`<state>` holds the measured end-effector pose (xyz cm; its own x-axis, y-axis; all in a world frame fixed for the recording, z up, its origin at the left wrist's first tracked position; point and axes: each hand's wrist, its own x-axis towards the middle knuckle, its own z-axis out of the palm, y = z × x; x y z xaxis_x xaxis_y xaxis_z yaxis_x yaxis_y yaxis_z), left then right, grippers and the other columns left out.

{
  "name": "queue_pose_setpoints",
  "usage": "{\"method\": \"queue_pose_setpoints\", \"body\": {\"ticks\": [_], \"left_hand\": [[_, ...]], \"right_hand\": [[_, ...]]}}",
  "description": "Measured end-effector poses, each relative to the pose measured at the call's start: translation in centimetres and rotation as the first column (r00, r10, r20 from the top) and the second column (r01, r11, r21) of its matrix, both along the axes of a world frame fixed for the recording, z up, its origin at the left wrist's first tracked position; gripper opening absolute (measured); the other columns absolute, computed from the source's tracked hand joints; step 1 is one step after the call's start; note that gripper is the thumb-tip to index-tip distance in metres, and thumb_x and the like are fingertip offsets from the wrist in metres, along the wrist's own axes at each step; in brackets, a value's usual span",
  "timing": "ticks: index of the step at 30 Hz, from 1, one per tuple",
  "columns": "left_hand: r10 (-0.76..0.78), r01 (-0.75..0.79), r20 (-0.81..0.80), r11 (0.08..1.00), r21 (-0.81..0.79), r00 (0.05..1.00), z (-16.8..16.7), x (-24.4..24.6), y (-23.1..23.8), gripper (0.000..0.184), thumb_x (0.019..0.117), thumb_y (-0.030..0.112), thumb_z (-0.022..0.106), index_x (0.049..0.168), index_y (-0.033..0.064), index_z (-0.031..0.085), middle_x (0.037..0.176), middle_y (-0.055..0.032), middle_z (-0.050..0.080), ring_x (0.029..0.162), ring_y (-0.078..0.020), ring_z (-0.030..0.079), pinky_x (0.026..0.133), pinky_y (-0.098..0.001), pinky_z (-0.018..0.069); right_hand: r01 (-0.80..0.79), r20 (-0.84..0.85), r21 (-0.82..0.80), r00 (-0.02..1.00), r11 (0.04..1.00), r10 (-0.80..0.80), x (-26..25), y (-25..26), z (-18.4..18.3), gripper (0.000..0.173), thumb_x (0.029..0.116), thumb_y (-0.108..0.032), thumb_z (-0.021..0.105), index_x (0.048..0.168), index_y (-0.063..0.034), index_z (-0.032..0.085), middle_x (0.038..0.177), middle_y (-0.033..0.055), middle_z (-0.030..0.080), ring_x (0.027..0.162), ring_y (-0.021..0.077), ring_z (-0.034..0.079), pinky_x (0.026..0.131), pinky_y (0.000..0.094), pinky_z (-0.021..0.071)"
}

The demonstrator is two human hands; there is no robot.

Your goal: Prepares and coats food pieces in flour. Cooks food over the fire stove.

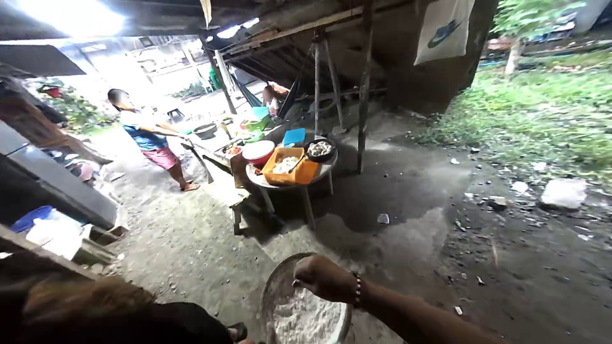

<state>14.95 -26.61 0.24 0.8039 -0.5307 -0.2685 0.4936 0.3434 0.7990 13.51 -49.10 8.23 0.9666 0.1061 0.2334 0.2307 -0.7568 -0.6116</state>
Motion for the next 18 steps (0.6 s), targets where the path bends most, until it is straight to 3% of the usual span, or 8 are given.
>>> {"method": "queue_pose_setpoints", "body": {"ticks": [2,5,8,11,13,15,16,18], "left_hand": [[-0.026,0.027,-0.052,0.999,0.031,0.998,0.7,1.9,-3.6,0.06,0.109,0.054,0.023,0.138,0.006,0.044,0.115,-0.0132,0.067,0.1,-0.0237,0.069,0.077,-0.0479,0.0608],[0.007,0.046,-0.194,0.963,0.266,0.981,6.9,3.5,-9.3,0.064,0.1091,0.052,0.007,0.135,0.0045,0.042,0.106,-0.01,0.059,0.089,-0.0184,0.063,0.075,-0.0413,0.0563],[-0.067,0.098,-0.199,0.984,0.147,0.978,0.5,7.6,-13.1,0.068,0.1078,0.06,0.021,0.144,0.0076,0.045,0.12,-0.0228,0.066,0.099,-0.0368,0.07,0.075,-0.0555,0.0598],[-0.084,0.123,-0.232,0.98,0.159,0.969,-1.9,11.3,-17.6,0.069,0.1064,0.063,0.024,0.141,0.009,0.049,0.116,-0.0236,0.068,0.095,-0.0394,0.071,0.072,-0.0569,0.0599],[-0.121,0.162,-0.238,0.974,0.161,0.964,-2.1,14.0,-20.3,0.069,0.1066,0.062,0.023,0.14,0.008,0.049,0.114,-0.0232,0.068,0.094,-0.0383,0.071,0.073,-0.0562,0.0598],[-0.15,0.193,-0.237,0.967,0.17,0.96,-1.8,16.7,-22.9,0.069,0.1072,0.061,0.022,0.139,0.0062,0.049,0.111,-0.0232,0.069,0.092,-0.0374,0.071,0.071,-0.0547,0.0603],[-0.171,0.216,-0.24,0.96,0.176,0.956,-1.6,18.0,-24.0,0.068,0.1075,0.06,0.022,0.139,0.0062,0.049,0.112,-0.0229,0.068,0.092,-0.0366,0.071,0.072,-0.0538,0.0602],[-0.215,0.261,-0.228,0.946,0.193,0.95,-1.6,20.5,-26.4,0.066,0.1082,0.058,0.023,0.139,0.0061,0.049,0.111,-0.0219,0.069,0.091,-0.0347,0.071,0.071,-0.0519,0.06]], "right_hand": [[0.041,-0.046,-0.022,0.998,0.999,-0.042,0.8,-2.7,-0.7,0.018,0.1008,-0.008,0.059,0.098,0.0054,0.071,0.096,0.0214,0.071,0.096,0.0362,0.071,0.09,0.0537,0.0551],[0.13,-0.101,-0.027,0.986,0.991,-0.132,2.0,-6.5,-2.0,0.019,0.0965,0.002,0.057,0.107,0.0036,0.074,0.107,0.0221,0.072,0.106,0.0375,0.07,0.097,0.0547,0.0534],[0.369,-0.076,0.007,0.927,0.93,-0.367,3.4,-9.8,-2.5,0.014,0.0926,-0.01,0.067,0.097,-0.0009,0.077,0.099,0.0167,0.073,0.1,0.0327,0.07,0.094,0.052,0.0553],[0.548,0.03,-0.007,0.836,0.836,-0.548,5.1,-12.9,-3.0,0.028,0.0927,-0.024,0.067,0.081,0.0018,0.068,0.085,0.0165,0.067,0.085,0.0331,0.069,0.076,0.0528,0.0557],[0.583,0.105,-0.014,0.809,0.813,-0.578,6.9,-15.5,-4.0,0.028,0.0915,-0.019,0.062,0.073,0.0027,0.064,0.084,0.0175,0.066,0.087,0.0342,0.068,0.074,0.0526,0.0554],[0.527,-0.065,-0.091,0.843,0.845,-0.534,9.0,-18.5,-4.0,0.017,0.0915,-0.013,0.063,0.089,-0.0008,0.075,0.112,0.019,0.069,0.112,0.0381,0.064,0.091,0.0548,0.0538],[0.472,-0.205,-0.147,0.845,0.869,-0.494,10.1,-19.8,-3.6,0.022,0.0918,-0.007,0.063,0.108,-0.0067,0.079,0.13,0.0185,0.065,0.126,0.0404,0.057,0.101,0.0571,0.0498],[0.435,-0.322,-0.222,0.812,0.873,-0.487,12.3,-21.9,-3.2,0.046,0.0869,0.005,0.064,0.128,-0.0119,0.072,0.145,0.0167,0.057,0.138,0.0431,0.048,0.107,0.0603,0.0459]]}}
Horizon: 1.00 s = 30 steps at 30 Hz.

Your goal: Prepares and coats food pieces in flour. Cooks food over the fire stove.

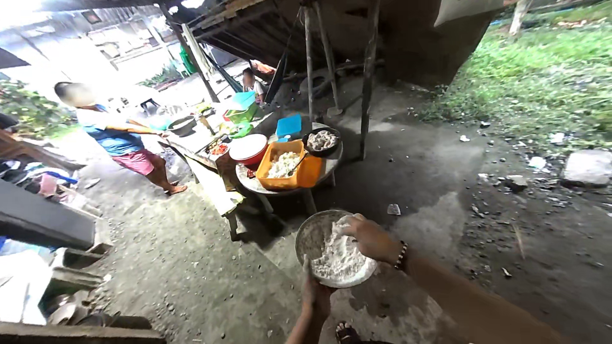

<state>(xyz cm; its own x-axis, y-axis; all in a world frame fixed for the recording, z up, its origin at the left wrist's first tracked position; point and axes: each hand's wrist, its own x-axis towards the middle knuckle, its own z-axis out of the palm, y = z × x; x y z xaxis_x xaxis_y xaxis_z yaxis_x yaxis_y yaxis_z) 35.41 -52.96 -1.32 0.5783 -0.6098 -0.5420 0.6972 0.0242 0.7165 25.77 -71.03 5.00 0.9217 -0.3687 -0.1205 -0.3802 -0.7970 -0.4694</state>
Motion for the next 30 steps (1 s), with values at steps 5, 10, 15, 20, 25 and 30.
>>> {"method": "queue_pose_setpoints", "body": {"ticks": [5,10,15,20,25,30], "left_hand": [[-0.105,0.105,-0.01,0.994,0.013,0.994,-0.4,4.5,-7.0,0.063,0.1084,0.057,0.026,0.145,0.0091,0.046,0.118,-0.0215,0.067,0.095,-0.0349,0.07,0.074,-0.0522,0.0599],[-0.196,0.195,0.01,0.981,0.018,0.981,-0.7,7.0,-14.4,0.061,0.109,0.055,0.027,0.154,0.0145,0.036,0.125,-0.0223,0.065,0.099,-0.0365,0.07,0.076,-0.0533,0.0597],[-0.172,0.172,-0.001,0.985,0.01,0.985,-2.2,9.5,-22.7,0.062,0.1085,0.056,0.027,0.153,0.014,0.037,0.125,-0.0223,0.065,0.101,-0.0366,0.069,0.078,-0.0538,0.0591],[-0.074,0.074,-0.065,0.997,0.007,0.995,-3.5,10.8,-32.7,0.065,0.1073,0.059,0.027,0.146,0.0107,0.045,0.121,-0.0227,0.066,0.098,-0.0366,0.069,0.076,-0.0537,0.059],[0.06,-0.06,-0.063,0.998,-0.006,0.996,-2.9,13.0,-41.3,0.063,0.1075,0.059,0.025,0.147,0.0134,0.043,0.121,-0.0218,0.065,0.097,-0.0369,0.069,0.073,-0.055,0.0591],[0.198,-0.193,0.039,0.976,-0.101,0.979,-1.8,17.5,-45.9,0.065,0.1058,0.063,0.022,0.148,0.0173,0.042,0.127,-0.0195,0.063,0.106,-0.0375,0.067,0.079,-0.0615,0.0571]], "right_hand": [[0.297,0.219,0.039,0.929,0.954,-0.298,2.1,-6.4,-1.0,0.049,0.0838,-0.002,0.068,0.133,-0.0064,0.069,0.139,0.0203,0.061,0.133,0.0427,0.053,0.107,0.0593,0.0472],[0.476,0.321,0.11,0.814,0.873,-0.484,0.4,-16.0,-2.8,0.043,0.0949,-0.015,0.071,0.137,-0.0078,0.067,0.137,0.0212,0.062,0.125,0.0389,0.061,0.103,0.0601,0.0508],[0.588,0.301,0.219,0.718,0.779,-0.627,-2.5,-26.1,-5.0,0.043,0.0978,-0.019,0.072,0.137,-0.0041,0.065,0.136,0.0235,0.062,0.114,0.0377,0.066,0.098,0.0543,0.0542],[0.666,0.217,0.364,0.619,0.651,-0.755,-6.3,-37.7,-7.5,0.046,0.1003,-0.019,0.068,0.143,-0.0059,0.059,0.135,0.022,0.064,0.111,0.0332,0.069,0.098,0.0529,0.0549],[0.744,0.149,0.407,0.519,0.53,-0.842,-8.6,-46.9,-9.0,0.045,0.1021,-0.016,0.064,0.145,-0.0045,0.057,0.134,0.0239,0.064,0.114,0.0345,0.067,0.099,0.0521,0.0536],[0.815,0.055,0.382,0.45,0.436,-0.891,-9.6,-52.3,-10.4,0.044,0.1041,-0.016,0.06,0.146,-0.0043,0.056,0.134,0.0248,0.063,0.115,0.0376,0.066,0.098,0.0564,0.0538]]}}
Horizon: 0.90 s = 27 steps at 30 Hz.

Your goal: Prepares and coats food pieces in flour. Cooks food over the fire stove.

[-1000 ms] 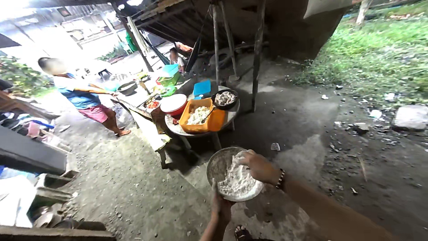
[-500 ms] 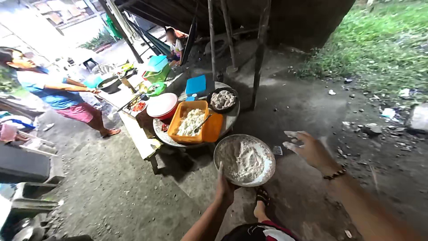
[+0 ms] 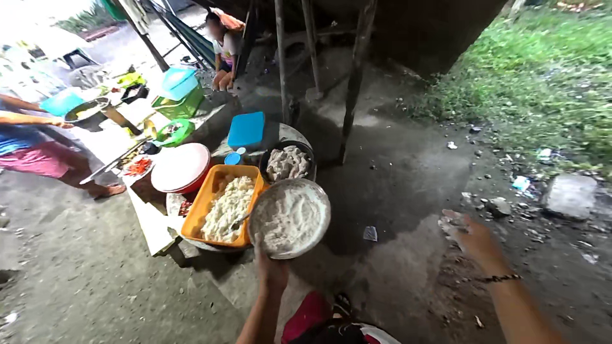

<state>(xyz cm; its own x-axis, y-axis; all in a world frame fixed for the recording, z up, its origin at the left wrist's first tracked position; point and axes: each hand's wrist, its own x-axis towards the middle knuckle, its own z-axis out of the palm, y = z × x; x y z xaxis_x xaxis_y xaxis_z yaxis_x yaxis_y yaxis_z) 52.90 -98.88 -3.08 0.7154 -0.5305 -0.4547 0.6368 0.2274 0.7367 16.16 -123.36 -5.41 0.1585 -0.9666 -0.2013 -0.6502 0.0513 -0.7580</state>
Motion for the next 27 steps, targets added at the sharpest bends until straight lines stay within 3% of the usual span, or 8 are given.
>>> {"method": "queue_pose_setpoints", "body": {"ticks": [2,5,9,13,18,27], "left_hand": [[0.055,-0.05,0.093,0.997,-0.056,0.994,0.2,2.8,-0.8,0.065,0.1059,0.063,0.021,0.151,0.0199,0.039,0.132,-0.0169,0.062,0.112,-0.0354,0.065,0.083,-0.062,0.0563],[0.167,-0.154,0.179,0.985,-0.081,0.97,1.2,7.0,-1.7,0.067,0.1048,0.066,0.018,0.147,0.0197,0.041,0.123,-0.0134,0.066,0.102,-0.0315,0.07,0.076,-0.057,0.0601],[0.338,-0.296,0.254,0.936,-0.189,0.906,1.4,13.2,-2.8,0.064,0.1058,0.064,0.018,0.152,0.0229,0.036,0.139,-0.0117,0.057,0.121,-0.0335,0.061,0.089,-0.0653,0.0539],[0.453,-0.417,0.242,0.89,-0.186,0.858,2.3,17.8,-4.8,0.066,0.1047,0.066,0.015,0.154,0.0255,0.032,0.144,-0.0138,0.054,0.123,-0.0372,0.06,0.087,-0.067,0.0531],[0.51,-0.468,0.243,0.858,-0.215,0.825,2.9,21.3,-6.1,0.069,0.1037,0.068,0.012,0.153,0.0246,0.034,0.142,-0.0133,0.056,0.122,-0.0366,0.06,0.088,-0.0658,0.0537],[0.654,-0.626,0.221,0.756,-0.191,0.723,1.3,21.9,-7.9,0.069,0.1042,0.067,0.011,0.153,0.0242,0.034,0.141,-0.0141,0.057,0.12,-0.0379,0.061,0.087,-0.0674,0.0534]], "right_hand": [[0.029,-0.003,-0.002,1.0,1.0,-0.029,0.3,-2.3,-0.7,0.043,0.1036,-0.015,0.061,0.145,-0.0028,0.056,0.133,0.0257,0.064,0.116,0.038,0.066,0.099,0.057,0.0531],[0.046,-0.069,-0.012,0.997,0.999,-0.046,1.3,-5.6,-0.7,0.042,0.1035,-0.011,0.059,0.145,-0.0015,0.056,0.137,0.0282,0.061,0.123,0.0425,0.062,0.104,0.0619,0.0489],[0.07,-0.122,-0.036,0.99,0.997,-0.074,4.1,-10.1,0.0,0.042,0.1033,-0.01,0.06,0.143,0.0029,0.056,0.136,0.0331,0.059,0.123,0.0483,0.06,0.104,0.0655,0.0471],[0.095,-0.124,-0.037,0.987,0.995,-0.099,7.2,-14.8,0.0,0.042,0.1024,-0.015,0.063,0.141,0.0007,0.058,0.135,0.032,0.06,0.121,0.0483,0.062,0.101,0.068,0.0484],[0.046,-0.036,-0.001,0.998,0.999,-0.046,14.8,-19.8,0.3,0.042,0.1019,-0.01,0.062,0.142,0.0015,0.057,0.134,0.0306,0.061,0.118,0.0448,0.064,0.099,0.0633,0.0512],[-0.335,0.007,0.154,0.941,0.93,0.338,34.0,-28.2,-1.6,0.044,0.1016,-0.019,0.066,0.143,-0.0053,0.059,0.133,0.0208,0.066,0.117,0.0323,0.068,0.098,0.0519,0.0557]]}}
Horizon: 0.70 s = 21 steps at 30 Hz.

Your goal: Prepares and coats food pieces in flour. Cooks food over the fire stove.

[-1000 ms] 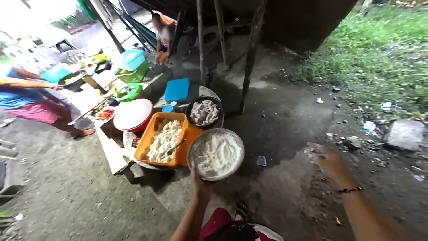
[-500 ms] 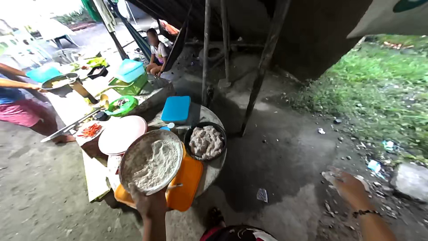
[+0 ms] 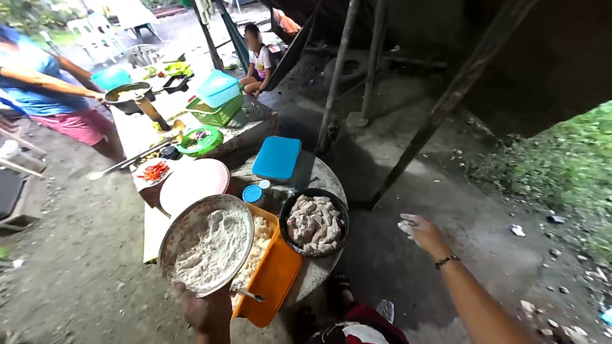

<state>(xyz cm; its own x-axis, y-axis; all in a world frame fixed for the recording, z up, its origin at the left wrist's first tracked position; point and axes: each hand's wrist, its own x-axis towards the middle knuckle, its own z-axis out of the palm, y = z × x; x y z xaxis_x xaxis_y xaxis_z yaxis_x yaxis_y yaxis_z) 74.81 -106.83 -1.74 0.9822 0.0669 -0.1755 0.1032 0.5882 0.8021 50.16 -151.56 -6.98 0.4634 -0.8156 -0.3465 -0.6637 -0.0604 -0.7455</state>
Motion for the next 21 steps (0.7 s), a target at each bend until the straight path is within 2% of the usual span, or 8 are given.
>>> {"method": "queue_pose_setpoints", "body": {"ticks": [3,6,9,11,13,17,21], "left_hand": [[0.116,-0.115,-0.037,0.993,0.034,0.992,0.3,-1.0,-1.9,0.066,0.1052,0.064,0.011,0.154,0.0252,0.033,0.144,-0.0123,0.054,0.124,-0.0359,0.059,0.089,-0.0664,0.0529],[0.204,-0.203,-0.053,0.979,0.027,0.977,-0.1,-1.9,-4.2,0.065,0.1057,0.063,0.012,0.153,0.0243,0.033,0.144,-0.0113,0.054,0.125,-0.0339,0.058,0.09,-0.0648,0.0524],[0.246,-0.245,-0.03,0.969,0.028,0.969,0.2,-2.9,-6.9,0.068,0.1058,0.062,0.008,0.154,0.0196,0.031,0.145,-0.0122,0.052,0.129,-0.0305,0.056,0.095,-0.0615,0.0512],[0.231,-0.231,-0.005,0.972,-0.048,0.973,0.7,-3.8,-8.7,0.073,0.1048,0.061,0.01,0.154,0.0123,0.032,0.148,-0.0192,0.049,0.135,-0.034,0.051,0.103,-0.0636,0.047],[0.24,-0.239,0.003,0.968,-0.082,0.971,1.1,-4.7,-10.0,0.071,0.1045,0.06,0.012,0.148,0.0094,0.037,0.141,-0.0208,0.052,0.131,-0.0335,0.054,0.101,-0.0619,0.0489],[0.324,-0.324,-0.038,0.946,-0.003,0.945,1.6,-6.4,-11.5,0.075,0.1037,0.064,0.008,0.15,0.0109,0.033,0.144,-0.0197,0.049,0.132,-0.0326,0.053,0.1,-0.0607,0.0491],[0.371,-0.371,-0.014,0.928,0.037,0.928,2.3,-7.5,-11.6,0.073,0.1057,0.057,0.007,0.147,0.0028,0.032,0.137,-0.0259,0.051,0.124,-0.0344,0.057,0.1,-0.0575,0.0509]], "right_hand": [[-0.241,-0.032,-0.002,0.97,0.971,0.24,6.6,-1.6,-1.6,0.039,0.1012,-0.019,0.065,0.137,-0.0047,0.064,0.13,0.0189,0.068,0.114,0.0292,0.069,0.099,0.0485,0.0557],[-0.497,-0.072,-0.001,0.865,0.868,0.496,12.7,-2.7,-3.2,0.037,0.1005,-0.019,0.066,0.133,-0.0025,0.067,0.133,0.0191,0.067,0.125,0.0292,0.064,0.112,0.0483,0.048],[-0.654,-0.085,0.005,0.753,0.756,0.652,17.1,-3.5,-5.3,0.037,0.1007,-0.022,0.065,0.133,-0.005,0.068,0.133,0.0178,0.068,0.127,0.0296,0.063,0.113,0.0499,0.0465],[-0.715,-0.09,0.021,0.695,0.699,0.714,18.9,-3.9,-5.9,0.035,0.0999,-0.023,0.064,0.131,-0.007,0.07,0.129,0.0164,0.07,0.124,0.0288,0.065,0.112,0.0508,0.0478],[-0.753,-0.09,0.056,0.65,0.655,0.755,20.0,-4.3,-6.0,0.035,0.0994,-0.022,0.064,0.13,-0.0069,0.07,0.127,0.0155,0.071,0.122,0.028,0.066,0.11,0.0504,0.0487],[-0.798,-0.096,0.092,0.588,0.595,0.803,21.2,-5.5,-6.3,0.034,0.0998,-0.021,0.063,0.13,-0.007,0.07,0.124,0.0151,0.072,0.119,0.0271,0.067,0.108,0.0496,0.0499],[-0.787,-0.093,0.086,0.604,0.61,0.792,22.1,-6.7,-6.2,0.032,0.1007,-0.022,0.062,0.127,-0.0073,0.071,0.123,0.0154,0.072,0.119,0.0278,0.067,0.108,0.0502,0.0497]]}}
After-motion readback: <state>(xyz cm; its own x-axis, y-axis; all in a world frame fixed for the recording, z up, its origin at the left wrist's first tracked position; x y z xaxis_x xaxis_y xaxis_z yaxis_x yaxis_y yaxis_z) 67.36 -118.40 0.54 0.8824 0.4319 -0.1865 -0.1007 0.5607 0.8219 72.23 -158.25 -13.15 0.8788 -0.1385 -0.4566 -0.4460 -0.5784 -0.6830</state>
